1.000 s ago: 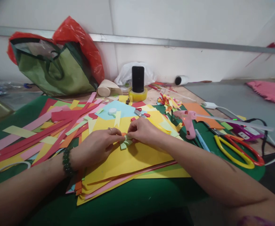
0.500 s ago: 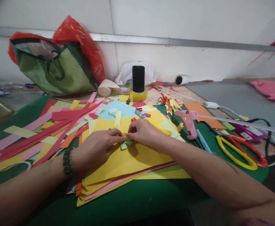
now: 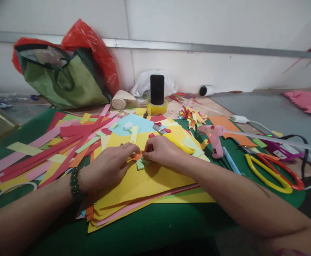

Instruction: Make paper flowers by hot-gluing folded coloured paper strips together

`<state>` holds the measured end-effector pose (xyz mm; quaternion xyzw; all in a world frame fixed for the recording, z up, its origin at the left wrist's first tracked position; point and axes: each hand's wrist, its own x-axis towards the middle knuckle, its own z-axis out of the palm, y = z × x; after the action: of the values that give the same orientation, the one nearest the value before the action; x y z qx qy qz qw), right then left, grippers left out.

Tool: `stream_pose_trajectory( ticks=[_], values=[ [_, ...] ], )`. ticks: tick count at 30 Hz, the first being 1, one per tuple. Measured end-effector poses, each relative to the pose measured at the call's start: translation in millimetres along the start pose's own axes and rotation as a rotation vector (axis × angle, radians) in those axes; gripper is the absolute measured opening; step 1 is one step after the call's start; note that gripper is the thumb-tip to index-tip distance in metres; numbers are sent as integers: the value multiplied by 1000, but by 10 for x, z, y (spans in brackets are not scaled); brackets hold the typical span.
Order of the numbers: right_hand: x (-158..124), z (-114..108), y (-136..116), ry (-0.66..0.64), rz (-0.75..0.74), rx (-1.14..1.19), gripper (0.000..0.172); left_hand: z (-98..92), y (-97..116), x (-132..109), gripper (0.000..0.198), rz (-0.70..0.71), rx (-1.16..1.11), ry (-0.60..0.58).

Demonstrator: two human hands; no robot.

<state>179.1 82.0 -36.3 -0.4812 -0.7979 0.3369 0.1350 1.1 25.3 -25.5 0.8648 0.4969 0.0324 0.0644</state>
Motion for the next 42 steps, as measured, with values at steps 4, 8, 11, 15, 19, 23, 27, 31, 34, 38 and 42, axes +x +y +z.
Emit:
stream_pose_trajectory(
  ticks=[4,8,11,15,19,23,27,31,34,38,42],
  values=[
    [9,18,20,3,-8,-17,6,22,-8,-3,22,6,-5,19],
    [12,16,10,2,-3,-34,7,23,-3,-2,22,8,6,21],
    [15,5,2,-10,5,-45,7,7,11,-4,21,-1,-12,3],
    [26,-1,9,-13,-16,-48,7,-8,20,-12,21,-6,-27,2],
    [42,8,3,2,2,-94,14,5,10,-16,20,4,-32,11],
    [41,14,-19,-1,29,-135,19,16,4,-19,21,11,-30,9],
    [23,27,-17,-18,29,-136,20,12,6,-25,21,11,-16,-3],
    [1,8,-37,-20,12,-134,19,6,10,-27,20,8,-21,-3],
    [-4,-33,-73,-56,7,-113,11,5,15,-30,20,3,-17,-6],
    [9,-36,-57,-48,20,-108,15,14,15,-34,22,0,-21,-9],
    [11,11,-13,-29,16,-141,25,20,10,-30,23,0,-24,-7]
  ],
)
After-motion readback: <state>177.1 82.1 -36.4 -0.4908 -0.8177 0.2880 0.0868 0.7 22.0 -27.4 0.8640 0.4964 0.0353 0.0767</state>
